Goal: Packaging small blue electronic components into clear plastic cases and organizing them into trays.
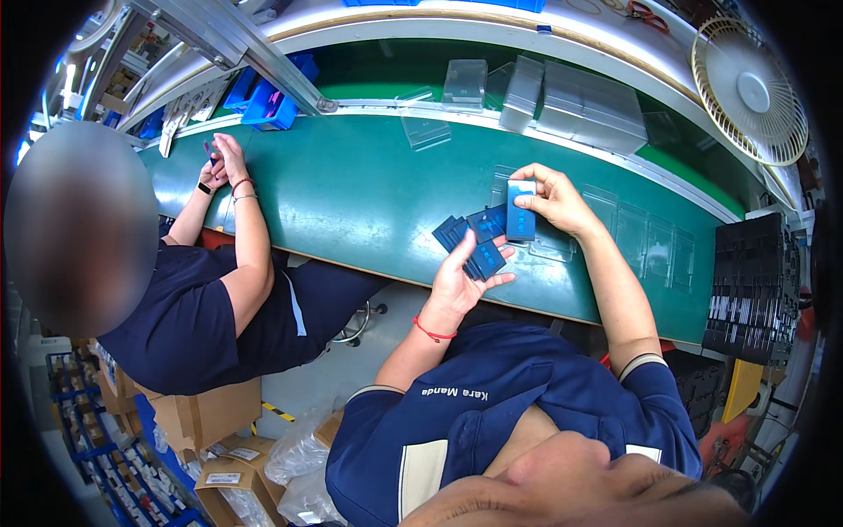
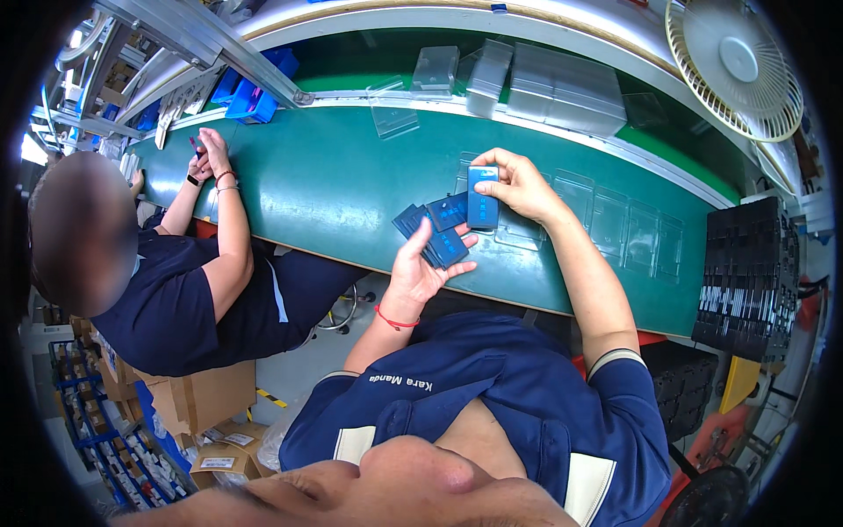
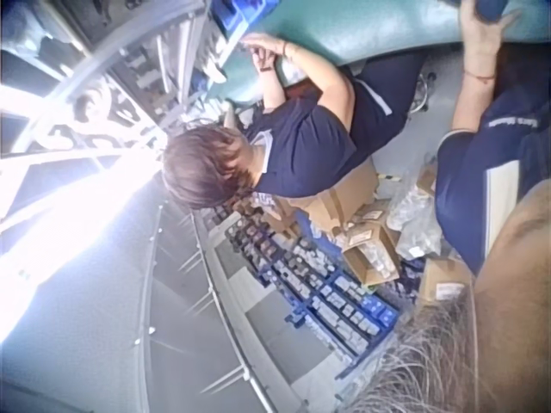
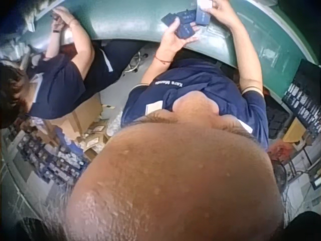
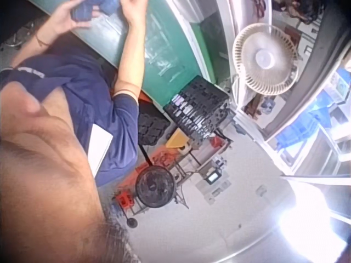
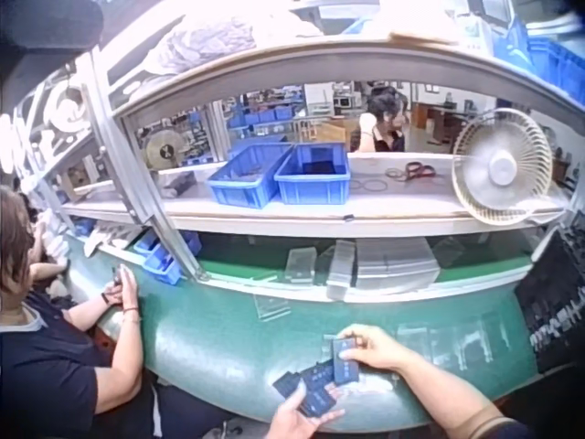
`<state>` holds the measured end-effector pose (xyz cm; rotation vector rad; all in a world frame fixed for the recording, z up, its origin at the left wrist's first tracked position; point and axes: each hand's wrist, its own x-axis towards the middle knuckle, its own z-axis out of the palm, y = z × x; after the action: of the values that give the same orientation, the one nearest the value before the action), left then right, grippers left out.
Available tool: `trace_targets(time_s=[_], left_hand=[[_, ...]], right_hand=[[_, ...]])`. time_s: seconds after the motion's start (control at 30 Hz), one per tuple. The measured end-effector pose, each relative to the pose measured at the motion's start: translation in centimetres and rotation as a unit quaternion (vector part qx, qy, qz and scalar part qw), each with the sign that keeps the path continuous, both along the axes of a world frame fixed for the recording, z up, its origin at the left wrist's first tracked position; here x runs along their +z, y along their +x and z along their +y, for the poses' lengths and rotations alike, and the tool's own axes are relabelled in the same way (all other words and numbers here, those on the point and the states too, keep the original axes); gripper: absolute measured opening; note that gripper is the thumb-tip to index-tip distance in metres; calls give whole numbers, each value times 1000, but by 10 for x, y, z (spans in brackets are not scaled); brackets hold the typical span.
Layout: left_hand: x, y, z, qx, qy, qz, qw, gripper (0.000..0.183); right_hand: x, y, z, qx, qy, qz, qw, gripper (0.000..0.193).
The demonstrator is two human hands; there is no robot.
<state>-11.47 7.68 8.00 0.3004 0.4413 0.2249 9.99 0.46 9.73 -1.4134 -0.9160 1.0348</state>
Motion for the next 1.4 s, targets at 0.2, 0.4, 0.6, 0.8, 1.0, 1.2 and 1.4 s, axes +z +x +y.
trace_targets(time_s=[0.2,0.4,0.6,0.8,1.0,1.2,1.4], left_hand=[[-5,7,-2,13,11,75,997,34],[-11,-1,-6,21,-31,63,997,17],[2,3,-17,-3,-7,52,999,18],[9,7,-21,-20,23,50,998,18],[4,6,-19,-51,18,17,998,19],[1,9,-23,-60,-10,-15,998,21],[7,13,-27,-48,-36,12,998,19]], right_hand=[[6,-12,-13,-52,83,69,993,34],[14,-23,-34,-113,94,66,987,34],[11,-42,-44,-98,97,-2,990,37],[23,-56,-48,-77,63,63,993,33],[25,-55,-53,-55,51,75,994,30],[28,-55,-56,-60,51,70,994,30],[35,-46,-59,-64,36,68,995,30]])
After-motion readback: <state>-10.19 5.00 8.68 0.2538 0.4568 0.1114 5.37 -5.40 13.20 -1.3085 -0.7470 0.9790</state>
